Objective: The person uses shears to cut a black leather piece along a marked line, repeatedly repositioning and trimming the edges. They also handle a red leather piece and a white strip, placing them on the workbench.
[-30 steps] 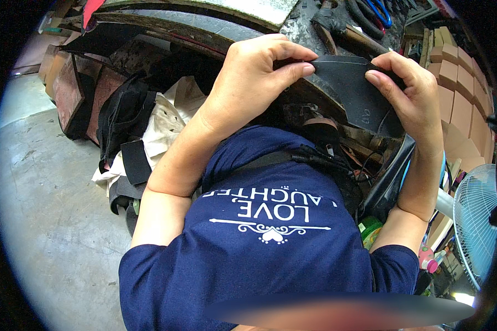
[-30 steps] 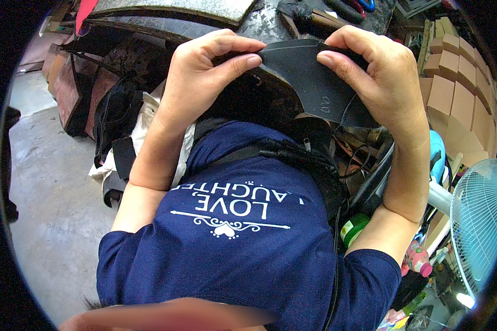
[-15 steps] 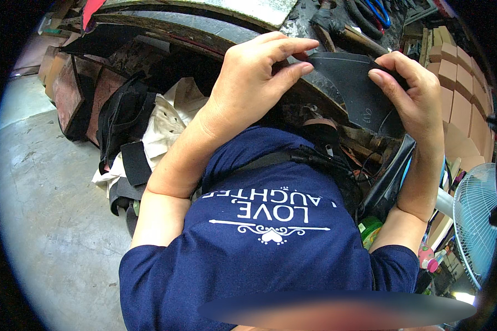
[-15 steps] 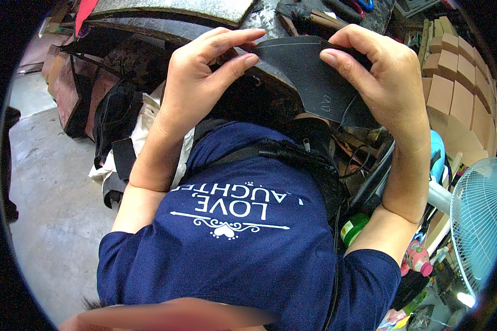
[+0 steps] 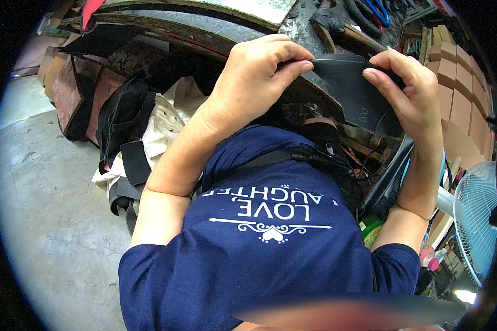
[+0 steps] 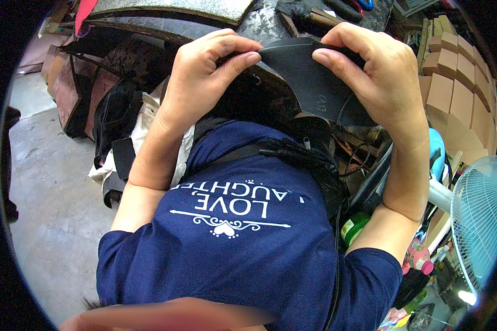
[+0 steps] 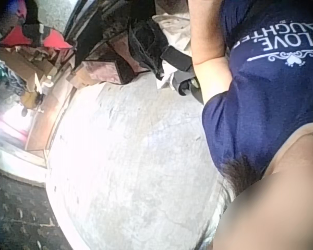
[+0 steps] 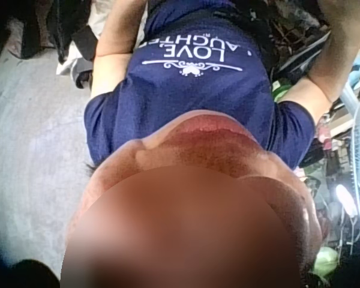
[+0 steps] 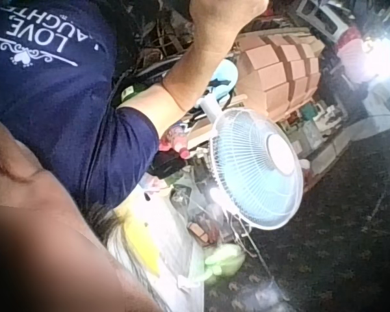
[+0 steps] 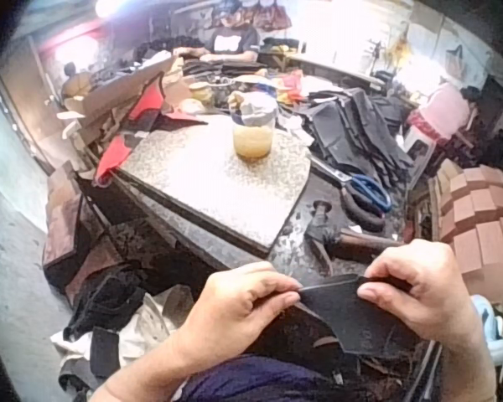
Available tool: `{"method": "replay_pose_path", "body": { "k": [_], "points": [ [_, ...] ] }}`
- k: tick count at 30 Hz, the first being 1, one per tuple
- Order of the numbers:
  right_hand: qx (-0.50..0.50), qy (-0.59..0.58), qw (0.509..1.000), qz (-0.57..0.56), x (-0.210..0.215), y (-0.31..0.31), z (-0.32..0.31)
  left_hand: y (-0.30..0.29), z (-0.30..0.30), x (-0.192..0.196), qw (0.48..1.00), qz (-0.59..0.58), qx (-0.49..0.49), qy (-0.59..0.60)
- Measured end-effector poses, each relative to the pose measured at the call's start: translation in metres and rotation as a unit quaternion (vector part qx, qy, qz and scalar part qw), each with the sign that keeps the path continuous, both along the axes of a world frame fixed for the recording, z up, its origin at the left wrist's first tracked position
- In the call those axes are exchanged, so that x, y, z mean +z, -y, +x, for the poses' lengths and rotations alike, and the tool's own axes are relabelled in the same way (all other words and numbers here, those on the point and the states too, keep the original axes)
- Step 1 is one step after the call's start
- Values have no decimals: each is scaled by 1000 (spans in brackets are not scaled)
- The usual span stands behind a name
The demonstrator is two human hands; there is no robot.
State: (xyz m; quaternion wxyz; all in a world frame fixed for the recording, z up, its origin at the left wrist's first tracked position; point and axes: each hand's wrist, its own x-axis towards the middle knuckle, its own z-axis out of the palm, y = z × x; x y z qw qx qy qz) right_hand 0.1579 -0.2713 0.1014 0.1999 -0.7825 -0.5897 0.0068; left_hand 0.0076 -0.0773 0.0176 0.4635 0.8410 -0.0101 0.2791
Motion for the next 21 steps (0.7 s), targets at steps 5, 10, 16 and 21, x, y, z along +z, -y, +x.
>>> {"method": "replay_pose_path", "body": {
  "k": [5, 10, 16, 21],
  "points": [
    [9, 13, 1000, 8, 0, -1, 0, -7, 2, 1, 1000, 3, -23, -3],
    [3, 21, 1000, 10, 0, -3, -1, -9, 2, 2, 999, 21, -28, 9],
    [18, 31, 999, 20, -2, -6, -4, -12, 5, 3, 995, 92, -25, 41],
    [-20, 2, 1000, 20, -1, -5, -3, -5, 10, 3, 981, 136, 40, 129]
  ]
}}
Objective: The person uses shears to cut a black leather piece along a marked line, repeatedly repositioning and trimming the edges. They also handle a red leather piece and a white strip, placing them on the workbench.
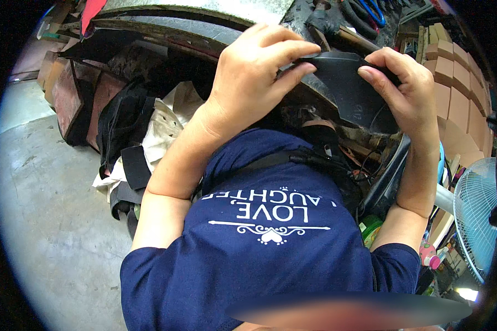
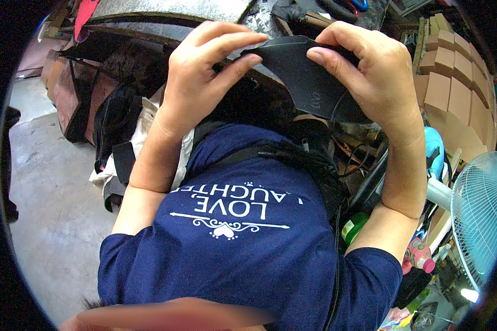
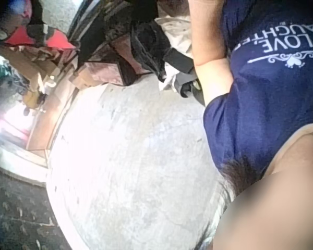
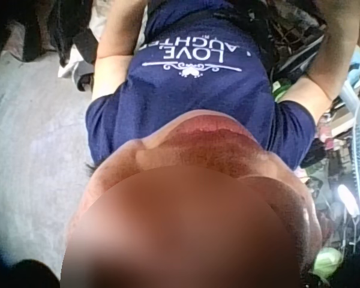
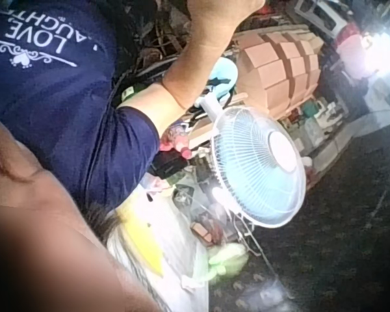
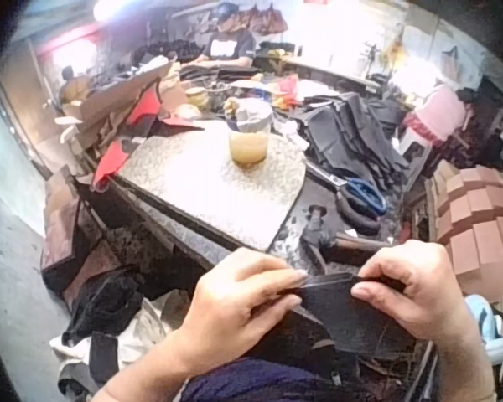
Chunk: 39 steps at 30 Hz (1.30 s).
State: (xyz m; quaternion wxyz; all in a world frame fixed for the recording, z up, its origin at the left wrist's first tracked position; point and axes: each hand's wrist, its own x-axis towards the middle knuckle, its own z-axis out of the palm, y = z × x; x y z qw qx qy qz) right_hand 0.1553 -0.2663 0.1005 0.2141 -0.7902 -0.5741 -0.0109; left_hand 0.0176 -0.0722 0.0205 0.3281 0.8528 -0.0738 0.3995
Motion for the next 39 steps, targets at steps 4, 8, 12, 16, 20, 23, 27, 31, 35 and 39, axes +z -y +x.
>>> {"method": "replay_pose_path", "body": {
  "k": [4, 8, 12, 16, 20, 23, 27, 31, 35, 39],
  "points": [
    [23, 21, 999, 7, 1, 0, -1, 4, -4, 1, 997, -43, -16, -59],
    [36, 39, 999, 11, -1, -2, -3, 2, -5, 3, 992, -61, -51, -96],
    [44, 41, 998, 0, -4, -4, -5, 3, -3, 5, 989, -58, -49, -124],
    [39, 26, 999, 17, -4, -5, -4, 12, 1, 4, 995, -80, -29, -43],
    [52, 41, 998, 12, -2, -4, -4, 10, 1, 5, 993, -78, -58, -64],
    [49, 44, 998, 12, -3, -5, -5, 11, -1, 6, 987, -108, -71, -92],
    [63, 45, 997, 18, -9, -9, -6, 14, 0, 7, 981, -139, -63, -122],
    [44, 45, 998, 31, -12, -11, -5, 17, 4, 7, 993, -86, -37, -64],
    [54, 48, 997, 33, -13, -10, -5, 16, 6, 9, 987, -110, -67, -98],
    [57, 20, 998, 25, -13, -10, -6, 17, 9, 8, 976, -147, -94, -130]
  ]
}}
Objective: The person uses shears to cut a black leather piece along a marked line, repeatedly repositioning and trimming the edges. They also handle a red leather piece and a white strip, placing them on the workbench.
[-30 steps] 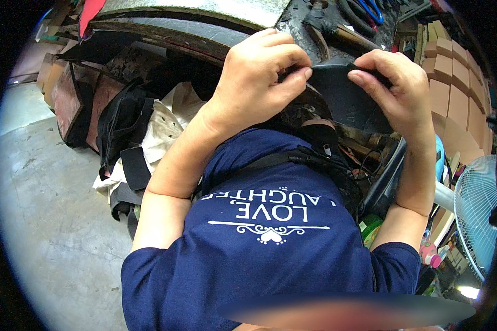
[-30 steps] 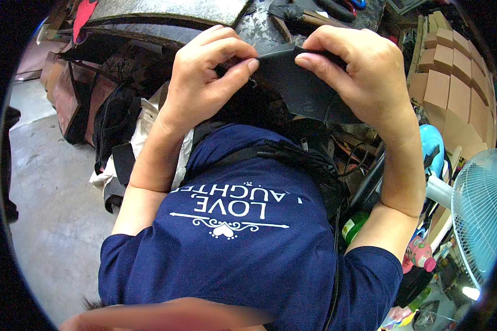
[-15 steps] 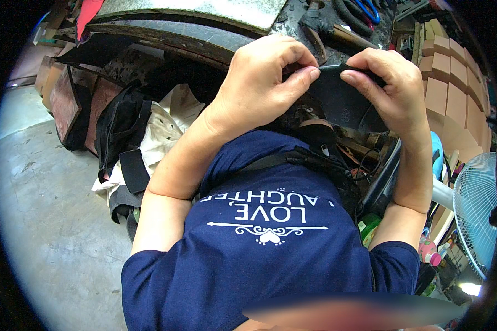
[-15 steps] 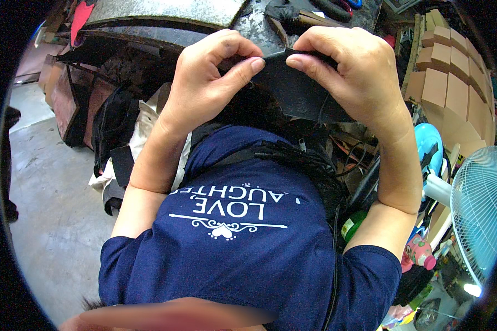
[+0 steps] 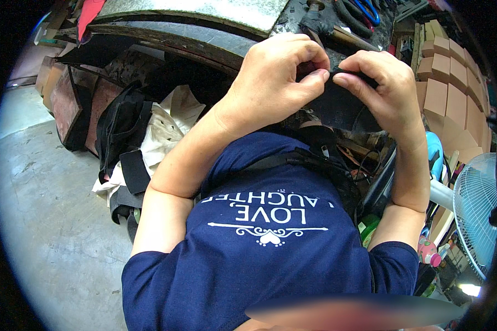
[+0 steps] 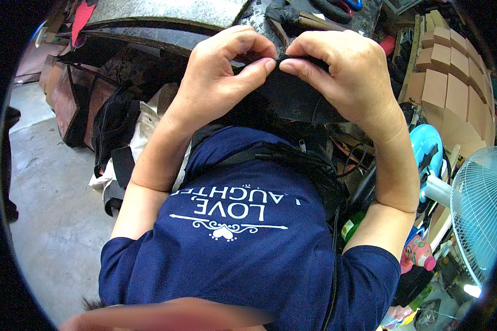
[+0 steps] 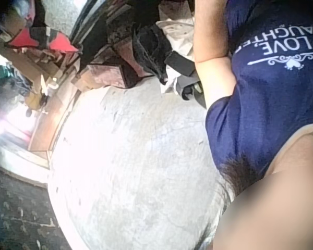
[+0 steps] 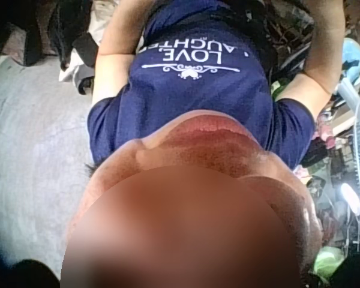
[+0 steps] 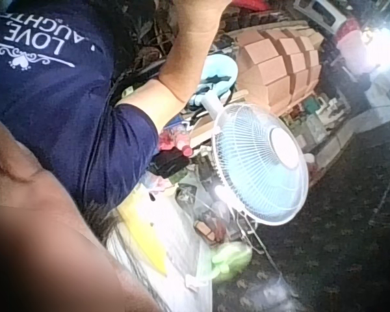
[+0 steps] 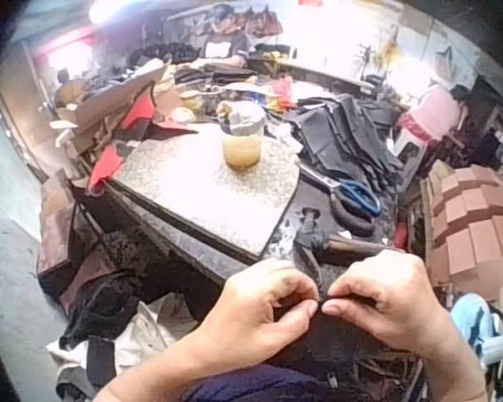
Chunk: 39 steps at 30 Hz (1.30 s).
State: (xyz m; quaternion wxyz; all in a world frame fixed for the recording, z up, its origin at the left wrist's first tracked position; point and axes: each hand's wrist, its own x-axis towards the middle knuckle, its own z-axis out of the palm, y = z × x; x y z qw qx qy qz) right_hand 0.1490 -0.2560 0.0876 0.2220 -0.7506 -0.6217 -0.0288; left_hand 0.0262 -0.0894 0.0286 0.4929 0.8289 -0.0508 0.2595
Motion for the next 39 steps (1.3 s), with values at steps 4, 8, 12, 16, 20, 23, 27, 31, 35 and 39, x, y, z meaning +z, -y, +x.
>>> {"method": "replay_pose_path", "body": {
  "k": [4, 8, 12, 16, 20, 23, 27, 31, 35, 39],
  "points": [
    [-8, -10, 1000, 7, 2, 1, 1, 1, 0, -2, 983, -165, -49, -59],
    [-29, -55, 998, 12, 5, 2, -2, -2, -5, -3, 929, -342, -81, -113],
    [-39, -155, 987, 13, 6, 0, -7, -4, -9, -1, 906, -397, -76, -126],
    [-46, -221, 974, -6, 9, -3, -8, -7, -8, 3, 934, -331, -74, -113],
    [-26, -211, 977, -15, 12, -5, -9, -11, -8, 2, 925, -352, -50, -136],
    [-50, -230, 972, -7, 12, -6, -11, -15, -8, -1, 902, -415, -41, -115],
    [-44, -232, 972, 17, 11, -9, -13, -19, -5, -4, 888, -451, -47, -73],
    [-49, -240, 969, 17, 10, -10, -14, -26, 0, -9, 876, -472, -71, -74],
    [-62, -239, 969, 21, 16, -12, -13, -34, 7, -15, 844, -523, -92, -68],
    [-63, -273, 952, 121, 29, -19, -7, -30, 5, -6, 822, -556, -125, 16]
  ]
}}
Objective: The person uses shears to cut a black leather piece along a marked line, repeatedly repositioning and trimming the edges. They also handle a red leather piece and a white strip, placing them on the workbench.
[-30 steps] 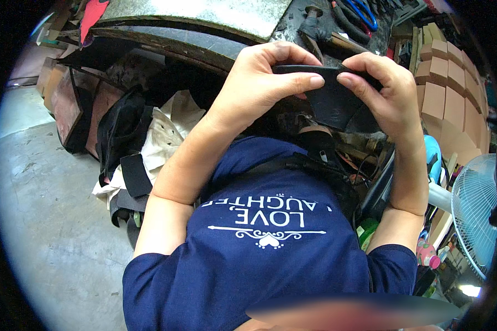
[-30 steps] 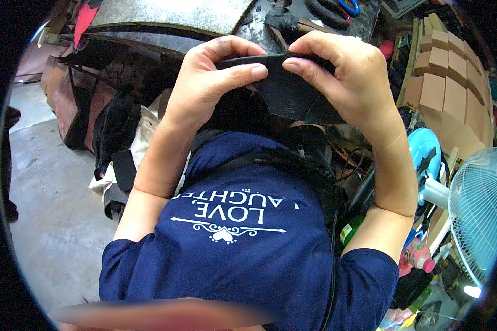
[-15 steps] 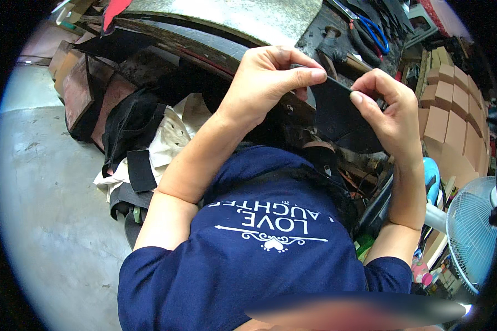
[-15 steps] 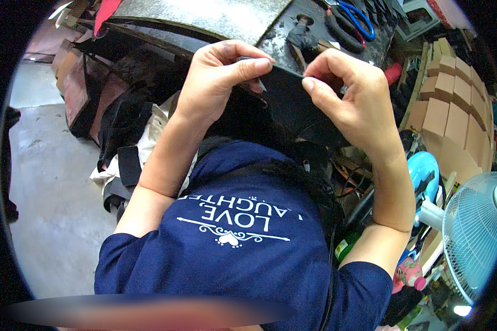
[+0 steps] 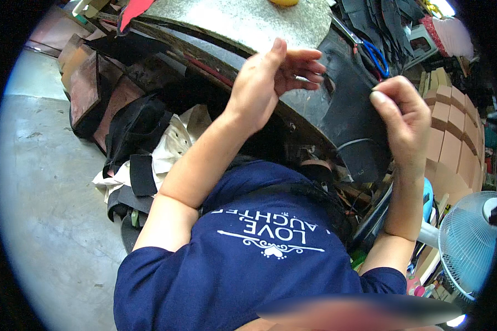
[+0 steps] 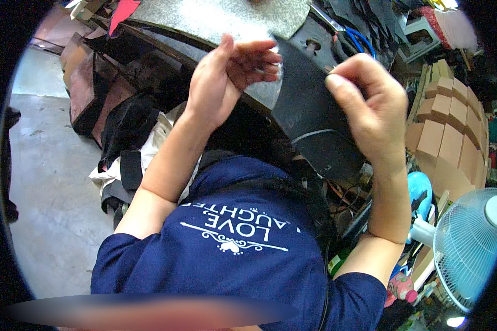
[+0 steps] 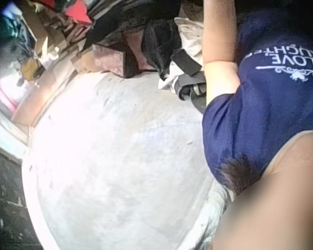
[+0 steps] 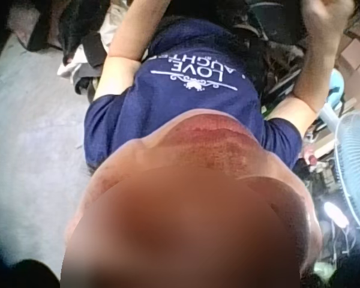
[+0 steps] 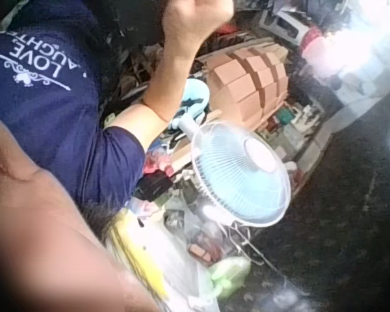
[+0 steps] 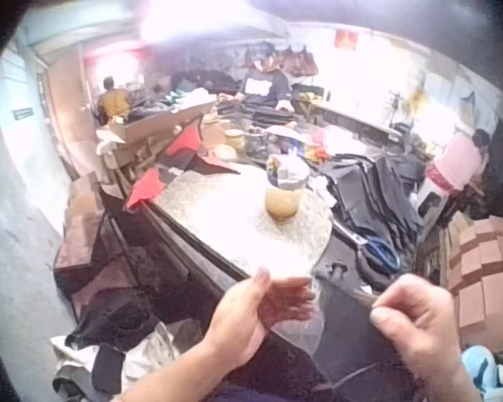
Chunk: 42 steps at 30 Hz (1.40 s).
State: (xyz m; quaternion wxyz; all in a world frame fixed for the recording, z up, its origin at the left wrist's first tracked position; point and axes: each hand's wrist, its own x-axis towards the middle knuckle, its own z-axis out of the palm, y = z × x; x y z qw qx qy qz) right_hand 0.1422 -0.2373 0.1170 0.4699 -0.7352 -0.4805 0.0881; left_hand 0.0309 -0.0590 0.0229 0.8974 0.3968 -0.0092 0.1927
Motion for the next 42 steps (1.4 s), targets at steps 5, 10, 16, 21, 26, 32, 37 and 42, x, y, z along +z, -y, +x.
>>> {"method": "replay_pose_path", "body": {
  "k": [5, 10, 16, 21, 26, 32, 37, 42],
  "points": [
    [7, -79, 994, 77, -7, -12, 4, 52, -19, 18, 990, 141, 14, 0],
    [14, -89, 992, 87, -30, -5, 35, 3, -29, 29, 946, 208, 249, -8],
    [-98, 372, 890, -243, -79, 12, 66, -75, -32, 14, 930, 295, 106, -192],
    [-130, 339, 918, -157, -82, 5, 73, -79, -29, -10, 856, 453, 92, -232],
    [-53, 28, 990, 130, -47, -37, 63, -78, -33, -7, 847, 457, 123, -242],
    [-116, 213, 956, -164, -61, -80, 44, -76, -36, 2, 834, 473, 108, -263],
    [-127, 131, 982, -50, -60, -79, 53, -71, -40, 1, 848, 456, 102, -251],
    [-116, 206, 958, -161, -61, -81, 44, -69, -37, 1, 841, 460, 115, -260]
  ]
}}
